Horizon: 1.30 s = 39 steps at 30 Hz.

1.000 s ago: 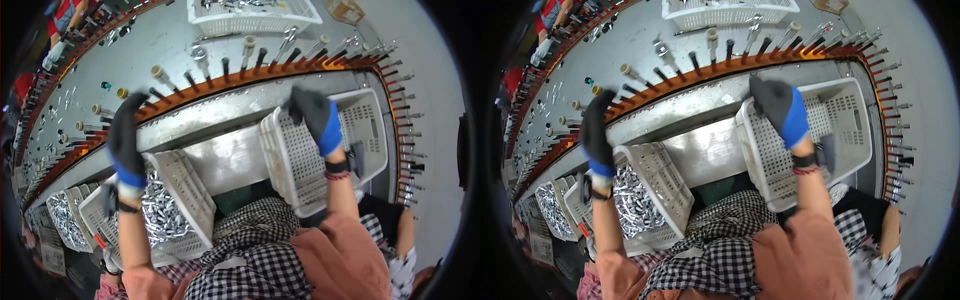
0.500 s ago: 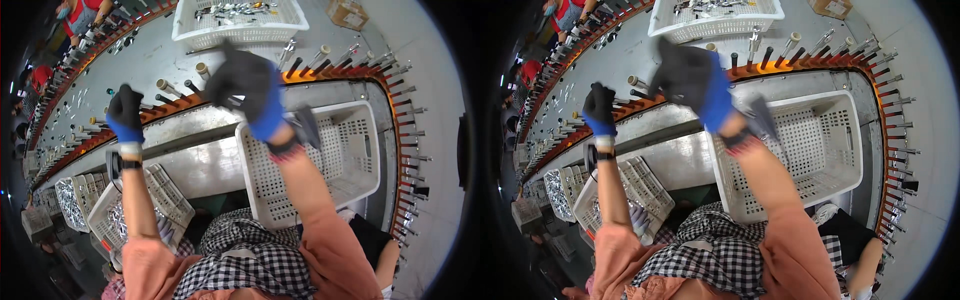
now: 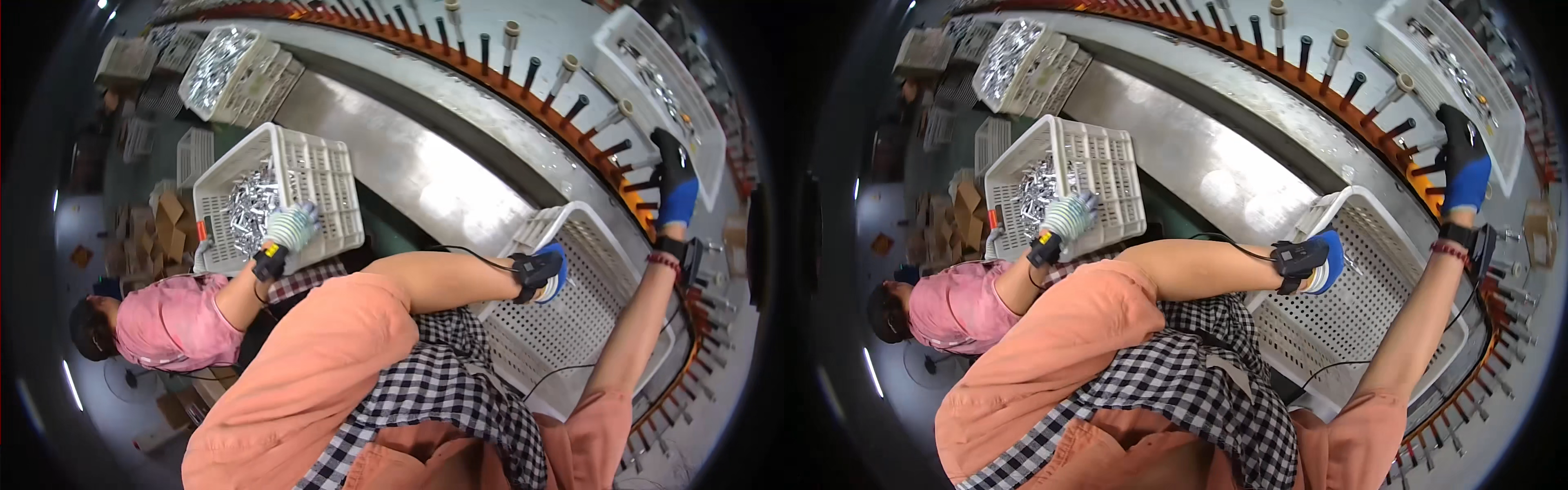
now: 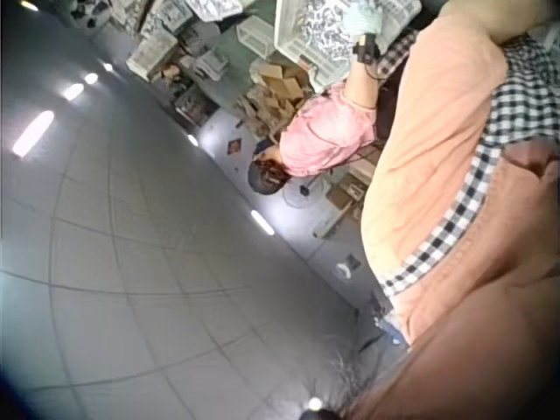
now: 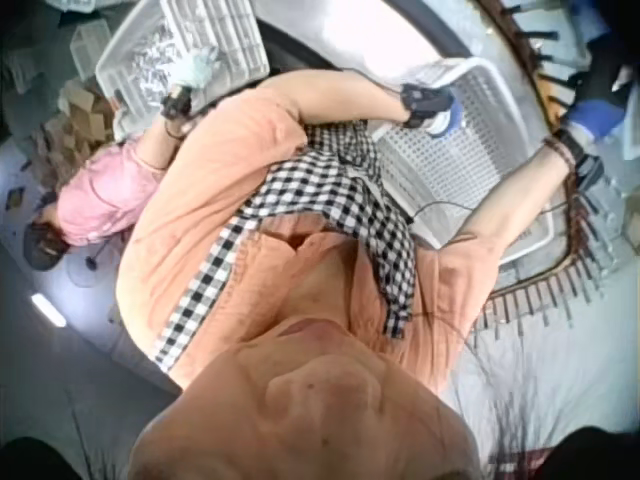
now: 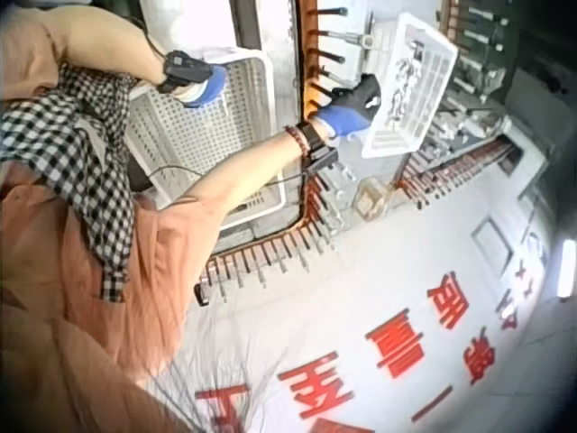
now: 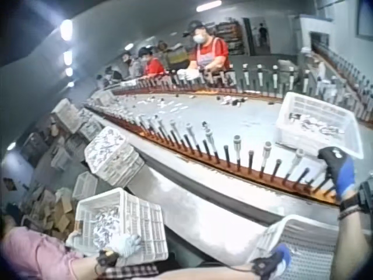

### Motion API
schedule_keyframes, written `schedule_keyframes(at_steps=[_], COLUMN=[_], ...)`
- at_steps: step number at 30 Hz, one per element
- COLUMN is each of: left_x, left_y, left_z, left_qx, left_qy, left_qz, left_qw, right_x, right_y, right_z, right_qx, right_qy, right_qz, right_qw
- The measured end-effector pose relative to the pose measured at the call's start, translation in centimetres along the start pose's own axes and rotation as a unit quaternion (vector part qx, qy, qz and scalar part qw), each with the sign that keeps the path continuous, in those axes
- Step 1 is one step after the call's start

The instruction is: Assemble small metal components onto pegs on a rotating production line carousel.

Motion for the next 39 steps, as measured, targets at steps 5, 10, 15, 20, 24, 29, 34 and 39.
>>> schedule_keyframes(at_steps=[5, 10, 15, 20, 24, 29, 34, 39], left_x=[-11.2, -21.8, -32.0, -36.9, -41.7, -40.2, -26.4, -25.6], left_y=[1.2, 15.7, 20.4, 19.5, 19.8, 22.7, 26.5, 29.3], left_z=[8.0, -0.6, 0.1, 1.9, 13.5, 18.4, 17.5, 12.9], left_qx=[0.477, 0.382, 0.349, 0.233, 0.049, -0.025, 0.270, 0.335], left_qy=[0.269, 0.424, 0.501, 0.446, 0.342, 0.365, 0.379, 0.421], left_qz=[0.813, 0.821, 0.791, 0.861, 0.927, 0.929, 0.884, 0.840], left_qw=[0.198, -0.009, 0.045, 0.077, 0.145, 0.057, -0.042, -0.066], right_x=[8.6, 6.2, 11.2, -9.1, -4.6, 15.9, 24.7, 13.2], right_y=[4.7, 0.5, 1.3, -0.7, -1.4, -2.9, 8.1, -1.2], right_z=[-8.5, -6.8, -15.4, -22.8, -27.4, -20.1, -11.8, -8.1], right_qx=[-0.053, -0.046, 0.086, -0.145, -0.130, 0.074, 0.049, -0.083], right_qy=[0.141, 0.218, 0.133, -0.322, -0.295, 0.200, 0.352, 0.143], right_qz=[-0.081, -0.054, -0.258, -0.088, -0.045, -0.177, 0.129, 0.067], right_qw=[0.985, 0.973, 0.953, 0.931, 0.946, 0.961, 0.926, 0.984])
Point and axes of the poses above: each hand's wrist, its own z-axis towards the middle knuckle, its own x-axis out of the back of the hand, y = z × x, the point moved 10 cm from there along z, towards the middle knuckle, and after that the axes turned 11 degrees about x, right-handed, at the moved point
